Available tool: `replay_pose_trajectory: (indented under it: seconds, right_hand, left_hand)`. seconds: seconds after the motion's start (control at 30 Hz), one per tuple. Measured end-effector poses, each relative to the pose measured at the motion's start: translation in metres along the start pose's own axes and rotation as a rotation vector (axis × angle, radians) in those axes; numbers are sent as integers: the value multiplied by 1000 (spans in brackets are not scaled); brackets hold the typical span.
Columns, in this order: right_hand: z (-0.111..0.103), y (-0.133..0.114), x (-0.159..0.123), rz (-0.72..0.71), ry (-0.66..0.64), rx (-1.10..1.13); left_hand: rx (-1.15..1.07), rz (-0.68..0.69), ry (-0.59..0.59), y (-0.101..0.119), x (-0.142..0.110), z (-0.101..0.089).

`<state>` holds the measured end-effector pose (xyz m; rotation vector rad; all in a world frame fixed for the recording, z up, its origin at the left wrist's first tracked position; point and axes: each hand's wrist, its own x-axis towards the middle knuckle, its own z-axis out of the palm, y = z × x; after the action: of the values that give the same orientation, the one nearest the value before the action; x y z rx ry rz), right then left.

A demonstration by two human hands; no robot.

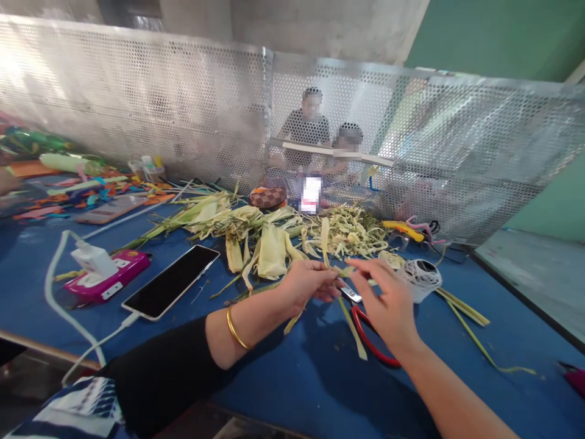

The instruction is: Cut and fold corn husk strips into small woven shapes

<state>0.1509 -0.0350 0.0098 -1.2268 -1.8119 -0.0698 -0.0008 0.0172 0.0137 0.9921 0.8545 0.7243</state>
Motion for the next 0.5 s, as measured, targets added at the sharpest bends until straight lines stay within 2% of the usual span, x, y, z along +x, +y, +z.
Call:
replay_pose_trajectory:
  seconds: [0.03, 0.1, 0.2, 0.27, 0.4, 0.5]
  right_hand:
    - [-1, 4, 2, 137, 11, 14]
    - [-1, 10, 4, 350, -84, 119]
    - [2, 10, 6, 602, -241, 464]
    - [3, 8, 7, 720, -225, 664]
    - [0, 6, 11, 769, 25, 761]
    - [-5, 0, 10, 678, 139, 644]
  left_hand:
    - [58, 2, -28, -1, -2, 1]
    - [161, -2, -106, -3, -5, 4]
    - [271, -23, -254, -7, -10, 6]
    - [309, -56, -323, -9, -11, 6]
    - [377, -159, -339, -13, -9, 6]
    - [367, -229, -242, -12, -7, 7]
